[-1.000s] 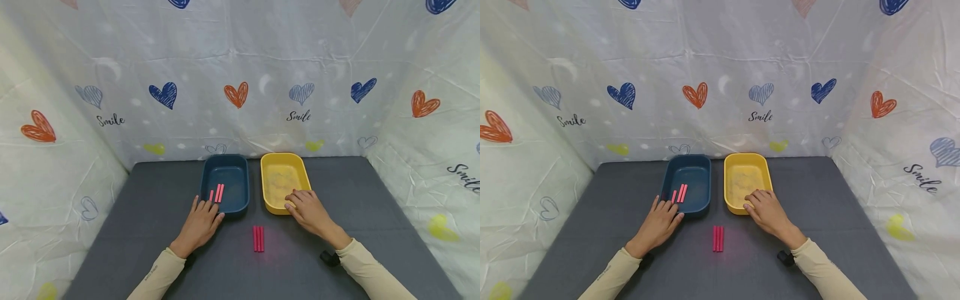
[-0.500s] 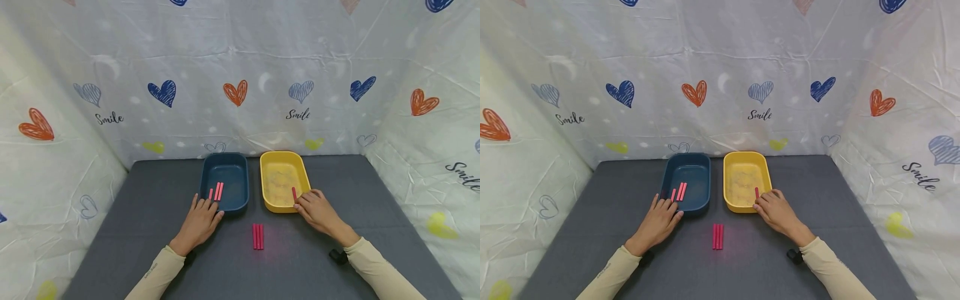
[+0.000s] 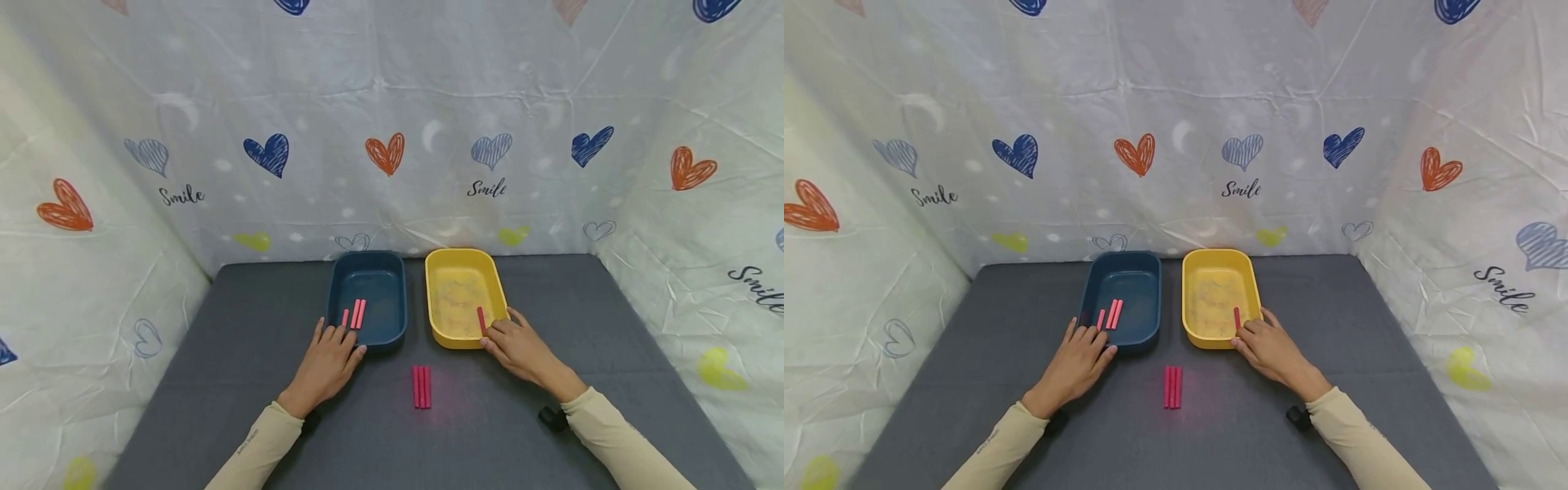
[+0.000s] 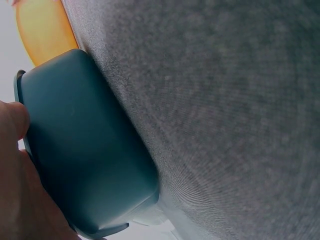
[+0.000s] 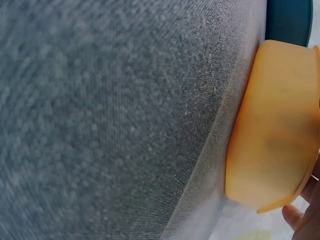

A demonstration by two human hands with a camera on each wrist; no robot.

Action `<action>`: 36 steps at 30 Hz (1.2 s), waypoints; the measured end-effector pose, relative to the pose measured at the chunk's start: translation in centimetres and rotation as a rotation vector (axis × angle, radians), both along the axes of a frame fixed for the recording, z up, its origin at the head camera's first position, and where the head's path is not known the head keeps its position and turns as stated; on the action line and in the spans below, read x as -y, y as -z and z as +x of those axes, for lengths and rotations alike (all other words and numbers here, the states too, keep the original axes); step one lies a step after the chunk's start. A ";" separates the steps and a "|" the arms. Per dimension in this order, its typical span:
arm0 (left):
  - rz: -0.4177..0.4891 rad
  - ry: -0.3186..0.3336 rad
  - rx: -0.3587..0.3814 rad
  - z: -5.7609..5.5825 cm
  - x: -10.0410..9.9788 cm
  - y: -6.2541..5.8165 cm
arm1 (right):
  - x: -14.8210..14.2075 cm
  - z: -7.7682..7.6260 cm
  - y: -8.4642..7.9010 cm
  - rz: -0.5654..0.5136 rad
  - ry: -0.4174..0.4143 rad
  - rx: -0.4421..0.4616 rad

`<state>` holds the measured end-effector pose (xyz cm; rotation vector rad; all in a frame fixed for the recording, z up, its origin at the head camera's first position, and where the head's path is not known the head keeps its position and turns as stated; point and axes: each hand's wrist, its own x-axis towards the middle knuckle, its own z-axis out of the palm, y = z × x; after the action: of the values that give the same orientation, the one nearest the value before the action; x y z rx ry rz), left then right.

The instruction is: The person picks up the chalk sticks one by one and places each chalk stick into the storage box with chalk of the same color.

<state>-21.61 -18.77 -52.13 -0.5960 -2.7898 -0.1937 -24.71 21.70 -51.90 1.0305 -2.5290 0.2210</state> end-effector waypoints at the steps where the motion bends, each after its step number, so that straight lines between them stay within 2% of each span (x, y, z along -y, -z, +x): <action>1: -0.001 0.000 -0.001 0.0 0.0 0.0 | 0.0 0.0 0.1 0.001 -0.001 0.000; 10: 0.002 0.008 -0.033 -0.3 0.1 0.0 | 0.2 -0.4 0.1 -0.011 0.002 0.012; 23: 0.000 0.012 -0.008 -0.1 0.1 0.0 | 0.1 -0.2 0.1 0.009 0.018 0.042; 28: 0.071 0.004 0.052 0.1 -0.2 -0.4 | 0.1 -0.1 0.3 -0.009 0.023 0.052; 31: 0.139 0.014 0.062 0.3 -0.4 -0.5 | 0.2 0.0 0.4 -0.016 0.022 0.056; 36: 0.213 0.097 -0.034 1.1 -1.4 -1.3 | 0.2 0.0 0.7 -0.030 0.021 0.066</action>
<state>-20.50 -17.36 -50.84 -0.6747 -2.6632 -0.4889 -24.69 21.49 -52.57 1.0001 -2.5860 0.2907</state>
